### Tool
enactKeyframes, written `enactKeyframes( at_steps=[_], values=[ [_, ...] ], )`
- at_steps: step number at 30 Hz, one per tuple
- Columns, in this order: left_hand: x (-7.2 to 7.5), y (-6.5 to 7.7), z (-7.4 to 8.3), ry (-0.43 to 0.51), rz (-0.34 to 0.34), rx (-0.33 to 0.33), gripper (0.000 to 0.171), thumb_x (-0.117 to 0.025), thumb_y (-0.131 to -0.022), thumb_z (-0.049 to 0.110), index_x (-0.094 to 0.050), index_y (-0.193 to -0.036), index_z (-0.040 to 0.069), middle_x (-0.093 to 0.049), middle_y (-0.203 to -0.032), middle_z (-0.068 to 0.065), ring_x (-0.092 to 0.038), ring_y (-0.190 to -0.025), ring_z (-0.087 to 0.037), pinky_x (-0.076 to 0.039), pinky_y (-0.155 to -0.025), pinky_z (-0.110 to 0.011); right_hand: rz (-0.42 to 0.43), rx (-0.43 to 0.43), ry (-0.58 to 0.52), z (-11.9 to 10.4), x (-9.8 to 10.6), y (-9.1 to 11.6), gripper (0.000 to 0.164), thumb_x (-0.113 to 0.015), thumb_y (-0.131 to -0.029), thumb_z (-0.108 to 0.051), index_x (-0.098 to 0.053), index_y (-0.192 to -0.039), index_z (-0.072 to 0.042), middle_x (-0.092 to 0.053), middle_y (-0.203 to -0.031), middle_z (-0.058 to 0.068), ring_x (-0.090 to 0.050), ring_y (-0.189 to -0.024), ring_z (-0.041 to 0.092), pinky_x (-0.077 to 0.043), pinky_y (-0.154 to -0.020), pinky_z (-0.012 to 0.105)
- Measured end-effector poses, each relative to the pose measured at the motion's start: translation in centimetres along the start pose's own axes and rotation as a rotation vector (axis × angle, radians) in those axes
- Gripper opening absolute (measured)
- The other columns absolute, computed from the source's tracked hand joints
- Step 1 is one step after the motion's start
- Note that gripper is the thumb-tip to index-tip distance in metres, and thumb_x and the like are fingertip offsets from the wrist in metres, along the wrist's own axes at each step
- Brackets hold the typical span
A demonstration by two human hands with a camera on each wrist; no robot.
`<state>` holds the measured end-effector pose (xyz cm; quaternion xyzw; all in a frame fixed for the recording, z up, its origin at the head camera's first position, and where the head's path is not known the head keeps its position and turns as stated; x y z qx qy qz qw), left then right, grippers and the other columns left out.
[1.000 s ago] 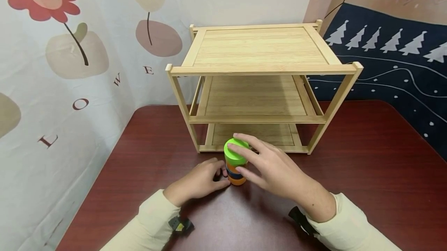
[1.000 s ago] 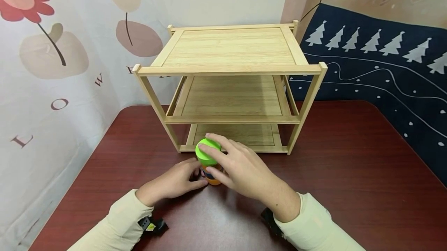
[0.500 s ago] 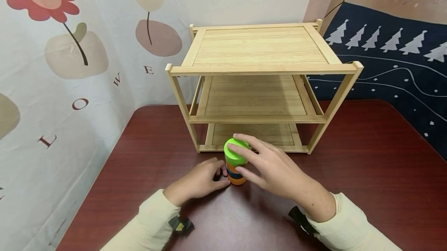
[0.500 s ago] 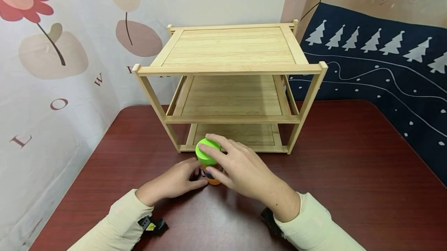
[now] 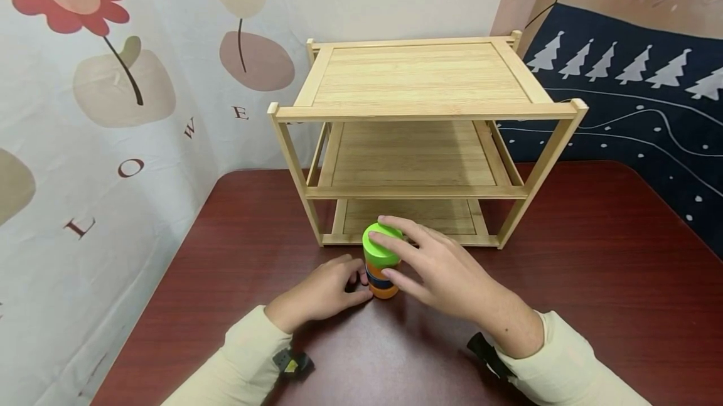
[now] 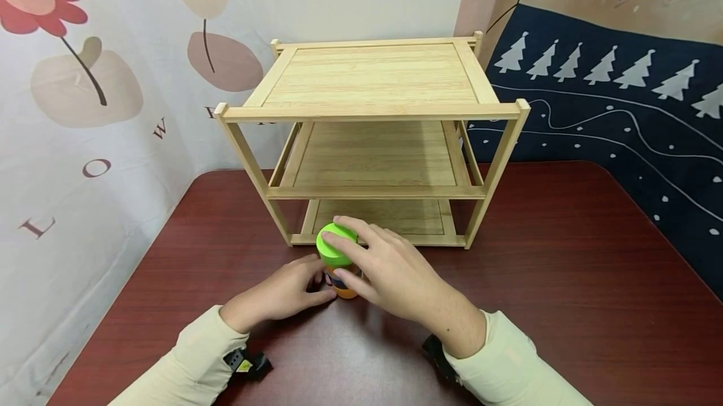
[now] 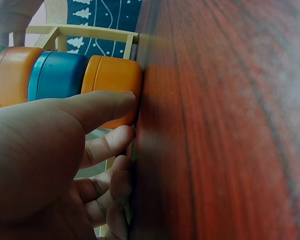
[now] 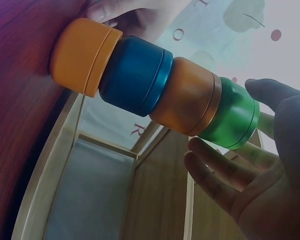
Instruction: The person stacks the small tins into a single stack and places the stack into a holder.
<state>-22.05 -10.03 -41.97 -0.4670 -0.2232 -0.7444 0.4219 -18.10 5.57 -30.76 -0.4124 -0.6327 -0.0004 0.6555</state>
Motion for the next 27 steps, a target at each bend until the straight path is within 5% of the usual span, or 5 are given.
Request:
enactKeyframes(
  at_steps=[27],
  values=[
    [-0.04,-0.02,-0.01,-0.008,-0.008,0.012,0.020,-0.077,-0.088,0.031,-0.062,-0.092,0.019,-0.052,-0.081,0.006,-0.047,-0.073,-0.006,-0.041,-0.067,-0.023,0.045,-0.026,-0.010,0.39,0.82,0.01,0.054,-0.072,-0.092,-0.033,-0.055,-0.141,-0.019,-0.053,-0.146,0.007,-0.063,-0.119,0.027,-0.053,-0.094,0.048]
  ],
)
Point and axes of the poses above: each hand's wrist, its own y-axis away from the middle knuckle, its own x-axis out of the back of the hand, z = x × y, the point moved 7 cm from there along -y, towards the middle knuckle
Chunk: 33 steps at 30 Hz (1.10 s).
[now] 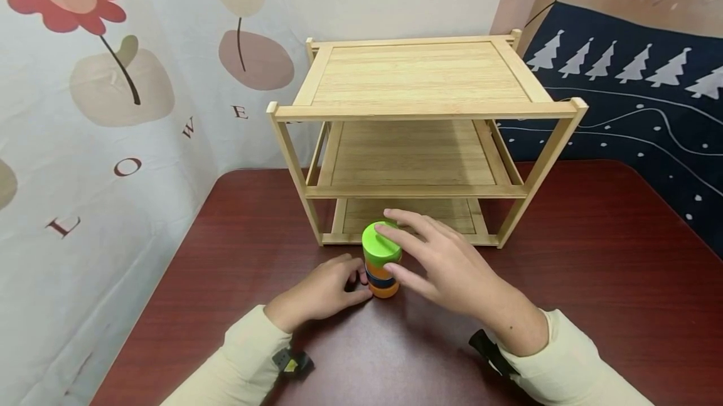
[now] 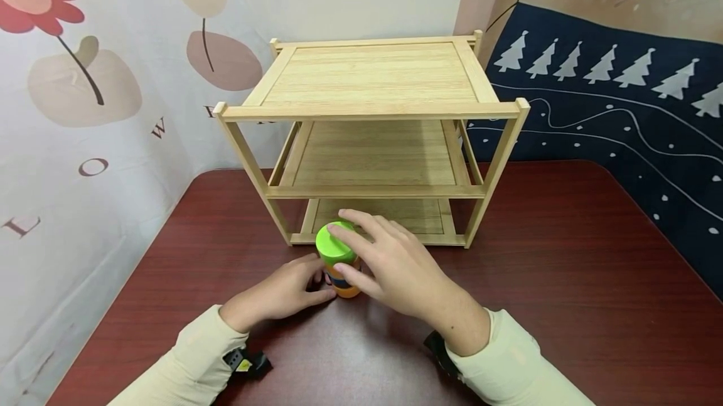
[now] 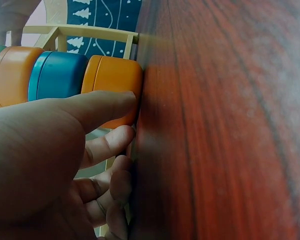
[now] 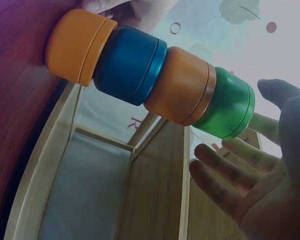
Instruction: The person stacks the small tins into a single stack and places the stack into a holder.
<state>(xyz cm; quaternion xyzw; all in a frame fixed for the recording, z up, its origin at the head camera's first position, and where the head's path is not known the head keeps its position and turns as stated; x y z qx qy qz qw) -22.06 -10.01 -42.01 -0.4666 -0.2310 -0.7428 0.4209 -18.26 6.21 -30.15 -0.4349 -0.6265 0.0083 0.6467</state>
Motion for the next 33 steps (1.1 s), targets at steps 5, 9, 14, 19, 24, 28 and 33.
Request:
enactKeyframes(
  at_steps=[5,9,14,19,24,28,33],
  values=[
    [-0.05,0.01,-0.04,-0.001,0.000,0.001,0.020,-0.077,-0.088,0.031,-0.062,-0.092,0.019,-0.052,-0.081,0.006,-0.047,-0.073,-0.006,-0.042,-0.066,-0.023,0.001,-0.011,0.000,0.10,0.17,-0.03,0.053,-0.072,-0.092,-0.033,-0.056,-0.141,-0.019,-0.054,-0.145,0.006,-0.063,-0.120,0.027,-0.052,-0.096,0.048],
    [-0.05,0.00,-0.06,-0.003,0.001,0.002,0.020,-0.077,-0.088,0.032,-0.062,-0.092,0.019,-0.052,-0.081,0.006,-0.047,-0.073,-0.006,-0.042,-0.066,-0.023,0.012,-0.016,0.002,0.18,0.37,-0.07,0.054,-0.072,-0.091,-0.033,-0.057,-0.141,-0.018,-0.055,-0.144,0.005,-0.063,-0.120,0.026,-0.052,-0.097,0.046],
    [-0.05,0.01,-0.05,-0.008,0.003,0.001,0.021,-0.077,-0.087,0.032,-0.062,-0.092,0.019,-0.052,-0.081,0.007,-0.047,-0.072,-0.005,-0.042,-0.066,-0.023,0.016,-0.014,-0.003,0.21,0.39,-0.06,0.053,-0.072,-0.092,-0.032,-0.057,-0.140,-0.018,-0.056,-0.143,0.005,-0.063,-0.119,0.026,-0.053,-0.095,0.046],
    [-0.06,0.06,-0.03,-0.007,0.003,0.001,0.020,-0.077,-0.087,0.031,-0.062,-0.092,0.019,-0.052,-0.081,0.006,-0.047,-0.072,-0.005,-0.042,-0.066,-0.023,0.005,-0.021,-0.002,0.35,0.31,-0.02,0.050,-0.069,-0.094,-0.033,-0.057,-0.140,-0.018,-0.056,-0.142,0.005,-0.063,-0.119,0.026,-0.053,-0.096,0.045],
    [-0.02,0.06,0.03,0.001,0.012,-0.015,0.020,-0.077,-0.088,0.031,-0.062,-0.091,0.017,-0.052,-0.080,0.005,-0.046,-0.072,-0.005,-0.041,-0.065,-0.023,0.002,-0.030,-0.006,0.51,0.36,-0.07,0.049,-0.068,-0.094,-0.034,-0.057,-0.140,-0.018,-0.056,-0.143,0.004,-0.062,-0.121,0.025,-0.052,-0.098,0.045],
    [0.01,0.05,0.05,0.003,0.016,-0.020,0.021,-0.077,-0.088,0.030,-0.062,-0.091,0.017,-0.052,-0.080,0.005,-0.046,-0.072,-0.005,-0.041,-0.065,-0.023,0.006,-0.041,-0.018,0.69,0.55,-0.07,0.049,-0.067,-0.095,-0.036,-0.057,-0.140,-0.019,-0.056,-0.143,0.005,-0.062,-0.122,0.026,-0.052,-0.098,0.046],
    [0.07,0.06,0.06,0.006,0.016,-0.016,0.020,-0.077,-0.088,0.031,-0.061,-0.090,0.018,-0.052,-0.080,0.005,-0.046,-0.072,-0.005,-0.041,-0.065,-0.023,0.004,-0.061,-0.026,0.98,0.70,-0.05,0.049,-0.066,-0.096,-0.037,-0.056,-0.141,-0.021,-0.056,-0.142,0.004,-0.062,-0.122,0.026,-0.052,-0.097,0.047]
  ],
)
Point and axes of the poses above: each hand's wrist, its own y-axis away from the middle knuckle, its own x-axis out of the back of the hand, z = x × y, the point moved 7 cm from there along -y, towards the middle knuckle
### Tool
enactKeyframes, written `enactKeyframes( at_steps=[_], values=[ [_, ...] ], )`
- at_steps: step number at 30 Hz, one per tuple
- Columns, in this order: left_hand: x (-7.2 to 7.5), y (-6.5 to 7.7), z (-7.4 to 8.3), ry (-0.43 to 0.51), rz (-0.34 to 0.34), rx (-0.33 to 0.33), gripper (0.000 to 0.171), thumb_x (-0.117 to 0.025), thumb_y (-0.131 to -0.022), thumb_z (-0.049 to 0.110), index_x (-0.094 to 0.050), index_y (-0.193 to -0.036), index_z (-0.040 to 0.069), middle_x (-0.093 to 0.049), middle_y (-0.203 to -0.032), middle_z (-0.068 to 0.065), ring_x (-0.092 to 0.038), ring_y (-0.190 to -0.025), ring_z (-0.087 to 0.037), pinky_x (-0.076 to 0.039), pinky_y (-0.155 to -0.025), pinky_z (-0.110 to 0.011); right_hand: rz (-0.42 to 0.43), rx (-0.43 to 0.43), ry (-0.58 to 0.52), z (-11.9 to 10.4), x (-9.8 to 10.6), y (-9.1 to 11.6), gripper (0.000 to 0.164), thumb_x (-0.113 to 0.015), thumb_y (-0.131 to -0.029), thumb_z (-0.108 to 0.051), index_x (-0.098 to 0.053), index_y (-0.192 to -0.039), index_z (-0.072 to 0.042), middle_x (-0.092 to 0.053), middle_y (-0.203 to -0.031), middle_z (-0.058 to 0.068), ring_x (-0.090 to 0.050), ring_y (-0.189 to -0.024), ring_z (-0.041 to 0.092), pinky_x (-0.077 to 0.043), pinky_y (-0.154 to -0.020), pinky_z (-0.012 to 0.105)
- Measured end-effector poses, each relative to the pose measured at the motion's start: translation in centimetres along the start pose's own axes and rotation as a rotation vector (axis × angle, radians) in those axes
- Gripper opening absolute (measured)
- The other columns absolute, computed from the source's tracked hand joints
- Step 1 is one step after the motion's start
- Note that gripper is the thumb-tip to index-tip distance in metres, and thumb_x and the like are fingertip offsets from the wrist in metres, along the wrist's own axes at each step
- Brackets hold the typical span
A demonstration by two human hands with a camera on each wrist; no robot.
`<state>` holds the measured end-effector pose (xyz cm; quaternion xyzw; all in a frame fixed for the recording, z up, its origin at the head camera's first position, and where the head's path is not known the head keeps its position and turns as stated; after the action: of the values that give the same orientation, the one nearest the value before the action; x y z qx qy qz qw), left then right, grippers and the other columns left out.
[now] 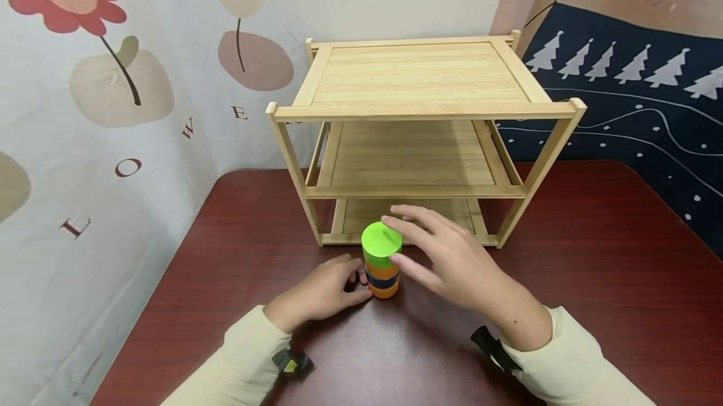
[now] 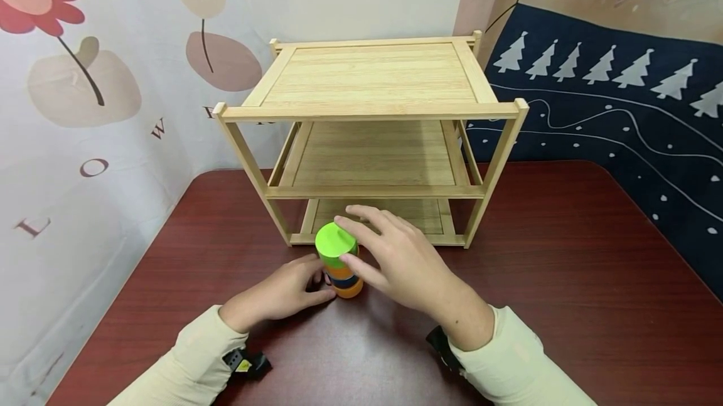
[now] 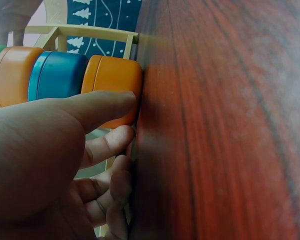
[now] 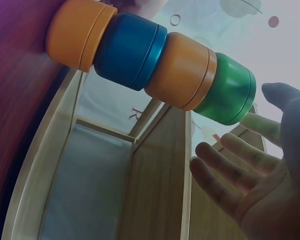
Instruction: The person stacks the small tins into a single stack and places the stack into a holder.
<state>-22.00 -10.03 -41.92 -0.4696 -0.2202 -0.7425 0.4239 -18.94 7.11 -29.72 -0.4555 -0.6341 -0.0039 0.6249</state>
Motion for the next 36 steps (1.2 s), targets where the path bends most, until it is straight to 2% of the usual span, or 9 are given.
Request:
enactKeyframes(
  at_steps=[16,22,36],
  values=[
    [-0.1,0.0,-0.1,0.003,-0.006,0.010,0.020,-0.077,-0.088,0.030,-0.061,-0.090,0.018,-0.052,-0.080,0.005,-0.046,-0.072,-0.005,-0.041,-0.065,-0.023,0.116,0.042,0.006,0.3,0.4,0.0,0.043,-0.072,-0.090,-0.023,-0.064,-0.132,-0.015,-0.064,-0.130,0.007,-0.066,-0.115,0.026,-0.054,-0.094,0.045],
    [-0.1,0.0,-0.1,0.013,-0.011,0.012,0.021,-0.077,-0.088,0.030,-0.061,-0.090,0.017,-0.052,-0.080,0.005,-0.046,-0.072,-0.006,-0.041,-0.066,-0.024,0.150,0.038,0.017,0.5,0.6,-0.1,0.042,-0.070,-0.087,-0.015,-0.066,-0.129,-0.013,-0.066,-0.125,0.007,-0.067,-0.111,0.025,-0.056,-0.089,0.044],
    [-0.1,0.0,-0.1,0.005,-0.001,0.002,0.020,-0.077,-0.087,0.030,-0.061,-0.090,0.017,-0.051,-0.079,0.004,-0.045,-0.071,-0.006,-0.040,-0.065,-0.023,0.216,0.022,0.045,1.4,0.7,0.0,0.028,-0.073,-0.086,-0.011,-0.071,-0.114,-0.010,-0.070,-0.105,0.006,-0.070,-0.096,0.022,-0.058,-0.082,0.039]
  ],
)
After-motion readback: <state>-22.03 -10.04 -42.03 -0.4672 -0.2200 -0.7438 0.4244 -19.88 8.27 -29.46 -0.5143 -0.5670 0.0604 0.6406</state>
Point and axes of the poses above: each hand's wrist, its own y-axis away from the middle knuckle, its own x-axis out of the back of the hand, z = x × y, the point moved 7 cm from there along -y, towards the middle knuckle
